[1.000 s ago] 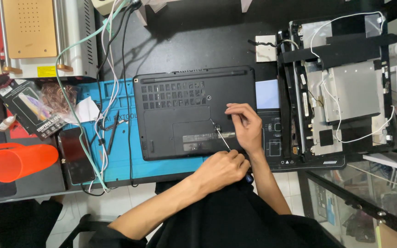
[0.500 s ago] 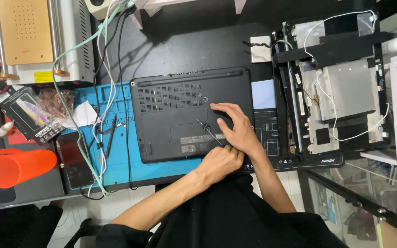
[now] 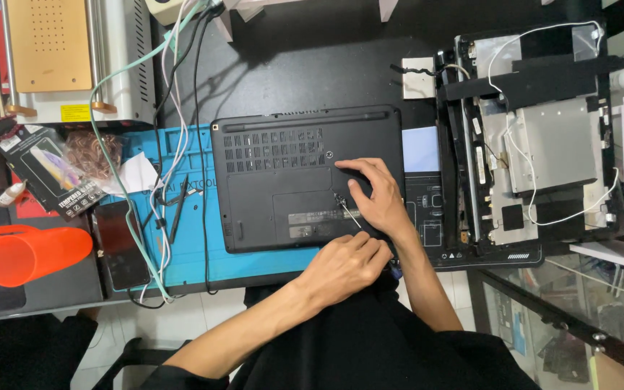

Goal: The person disassembles a black laptop on a workbench. They remove the back cover, disconnect cables, and use a screwdriver to remove screws from the bottom panel, exposing the internal components.

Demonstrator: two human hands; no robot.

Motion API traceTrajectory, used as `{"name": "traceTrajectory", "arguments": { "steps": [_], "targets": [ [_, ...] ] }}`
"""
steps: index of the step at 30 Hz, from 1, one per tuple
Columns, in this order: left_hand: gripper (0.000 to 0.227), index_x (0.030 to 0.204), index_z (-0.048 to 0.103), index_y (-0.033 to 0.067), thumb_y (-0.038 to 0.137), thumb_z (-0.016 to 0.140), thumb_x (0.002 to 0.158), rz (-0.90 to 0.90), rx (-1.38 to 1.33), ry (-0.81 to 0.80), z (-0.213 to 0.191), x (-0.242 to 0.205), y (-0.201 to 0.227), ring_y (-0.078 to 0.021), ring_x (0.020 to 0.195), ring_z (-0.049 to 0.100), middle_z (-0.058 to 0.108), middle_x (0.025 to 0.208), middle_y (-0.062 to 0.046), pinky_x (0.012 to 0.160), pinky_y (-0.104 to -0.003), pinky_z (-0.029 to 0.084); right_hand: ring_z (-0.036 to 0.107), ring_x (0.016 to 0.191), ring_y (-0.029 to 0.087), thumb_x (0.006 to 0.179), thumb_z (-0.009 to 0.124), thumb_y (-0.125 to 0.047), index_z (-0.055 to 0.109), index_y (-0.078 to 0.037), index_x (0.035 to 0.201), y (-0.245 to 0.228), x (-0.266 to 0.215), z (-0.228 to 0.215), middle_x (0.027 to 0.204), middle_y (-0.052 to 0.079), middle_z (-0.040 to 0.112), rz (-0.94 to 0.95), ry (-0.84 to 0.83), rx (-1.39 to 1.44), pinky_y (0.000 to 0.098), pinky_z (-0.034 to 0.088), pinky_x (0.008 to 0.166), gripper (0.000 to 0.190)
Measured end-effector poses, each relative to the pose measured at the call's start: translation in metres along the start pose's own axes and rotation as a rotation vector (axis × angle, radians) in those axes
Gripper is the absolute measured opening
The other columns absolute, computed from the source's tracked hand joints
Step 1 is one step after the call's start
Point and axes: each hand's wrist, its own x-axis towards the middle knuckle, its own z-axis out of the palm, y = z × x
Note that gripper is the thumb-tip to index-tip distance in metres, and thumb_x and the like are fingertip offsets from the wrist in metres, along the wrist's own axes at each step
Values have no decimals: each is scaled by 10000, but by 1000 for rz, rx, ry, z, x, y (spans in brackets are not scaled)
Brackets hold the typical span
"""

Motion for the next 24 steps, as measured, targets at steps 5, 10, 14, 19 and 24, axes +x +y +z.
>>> {"name": "traceTrajectory", "arguments": {
  "steps": [5,10,14,19,24],
  "targets": [
    [162,970,635,8,107,684,852,-15,-19,43,-13,7,-5,-206,822,650,620,834,-58,707,-333,541,626,1181,304,900,640,-9,712,-87,1234,0,-1,0,1173,129,702,14,10,-2,393,498,1032,350],
    [163,942,633,23,127,686,828,-2,9,25,-11,10,-4,-213,841,657,630,850,-57,685,-339,532,631,1170,295,902,638,-10,718,-97,1229,0,0,1,1154,120,705,29,1,1,382,509,1022,348],
    [158,926,625,42,108,686,797,28,56,-49,-10,11,-4,-214,863,658,636,886,-62,686,-337,530,630,1159,291,909,634,-4,721,-107,1232,-4,2,-2,1154,122,688,44,-8,9,382,510,1009,350],
    [197,958,606,40,93,680,784,3,68,-7,-34,22,-12,-219,911,650,621,917,-65,753,-338,533,631,1145,285,895,654,-10,723,-114,1226,0,1,0,1145,124,680,50,-3,-5,382,511,999,354],
    [218,988,606,52,105,662,784,-31,96,9,-46,25,-17,-234,912,630,607,915,-68,734,-359,494,631,1147,281,892,666,-18,722,-119,1233,3,0,2,1142,119,681,51,1,0,375,518,986,360]
  ]
}}
